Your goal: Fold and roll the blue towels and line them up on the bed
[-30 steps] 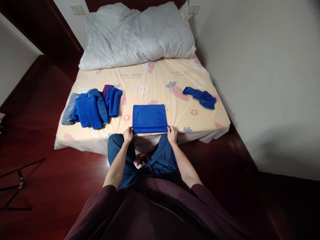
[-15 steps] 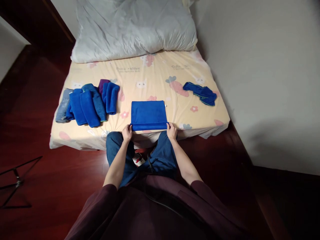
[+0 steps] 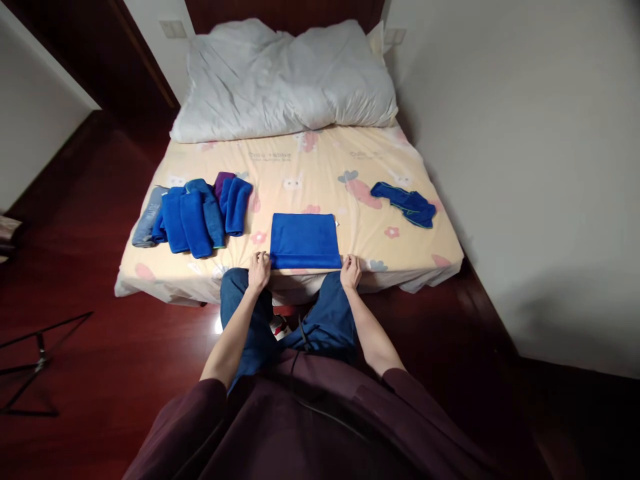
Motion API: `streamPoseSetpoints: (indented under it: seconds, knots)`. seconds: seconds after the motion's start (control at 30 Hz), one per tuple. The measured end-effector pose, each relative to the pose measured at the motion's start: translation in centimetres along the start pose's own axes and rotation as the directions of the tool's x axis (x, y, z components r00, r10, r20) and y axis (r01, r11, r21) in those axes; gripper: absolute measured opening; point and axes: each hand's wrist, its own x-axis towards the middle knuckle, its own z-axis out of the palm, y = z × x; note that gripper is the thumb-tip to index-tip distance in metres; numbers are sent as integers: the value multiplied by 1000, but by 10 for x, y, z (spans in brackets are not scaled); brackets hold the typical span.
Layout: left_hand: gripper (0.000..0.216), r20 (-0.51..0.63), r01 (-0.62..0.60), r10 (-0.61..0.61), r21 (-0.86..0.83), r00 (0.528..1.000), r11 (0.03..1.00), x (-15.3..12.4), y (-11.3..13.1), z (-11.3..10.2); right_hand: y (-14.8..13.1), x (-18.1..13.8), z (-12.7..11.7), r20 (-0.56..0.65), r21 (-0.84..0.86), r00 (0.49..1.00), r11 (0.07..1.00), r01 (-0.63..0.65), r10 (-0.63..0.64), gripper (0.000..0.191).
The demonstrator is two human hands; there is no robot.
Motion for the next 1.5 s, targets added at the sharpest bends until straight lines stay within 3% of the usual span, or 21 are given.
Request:
streamPoseSetpoints:
  seconds: [0.1, 0.2, 0.33, 0.43, 0.53, 0.67, 0.83, 0.97, 1.03, 1.23, 1.5]
  knots:
    - [48, 41, -261, 261, 6, 965, 965, -16, 1, -9, 1, -12, -8, -49, 0, 981, 982, 190, -190, 44]
    - [52, 147, -378, 375, -8, 915, 926, -25, 3, -9, -2, -23, -15, 49, -32, 951, 951, 308, -306, 44]
    - [60, 276, -367, 347, 22, 896, 930, -20, 6, -3, -6, -27, -18, 244, -18, 867, 891, 453, -436, 47]
    - [66, 333, -320, 280, 72, 900, 945, -10, 7, 1, -7, -23, -14, 367, 8, 814, 877, 480, -449, 51]
    - [74, 372, -290, 232, 107, 899, 951, 0, 8, 1, -6, -18, -11, 435, 4, 807, 898, 441, -398, 55]
    - [75, 390, -286, 213, 138, 896, 948, 7, 10, 2, -6, -13, -8, 431, 5, 825, 915, 402, -365, 53]
    - [68, 360, -332, 263, 145, 895, 932, 15, 5, 3, -5, -9, -1, 384, -18, 869, 938, 346, -313, 54]
    - [64, 356, -393, 346, 67, 868, 917, 25, -10, 2, -5, -5, 1, 353, -20, 892, 951, 309, -282, 54]
    - [62, 329, -363, 339, 13, 882, 932, 28, -15, 4, -4, -3, 1, 337, -8, 905, 961, 277, -259, 55]
    - [63, 65, -139, 154, -190, 986, 972, 20, -13, 23, -4, 4, -1, 296, 51, 928, 974, 221, -226, 58]
    - [42, -85, 28, -55, -291, 995, 956, 19, -10, 31, -1, 9, 0, 275, -15, 959, 997, 77, -70, 50]
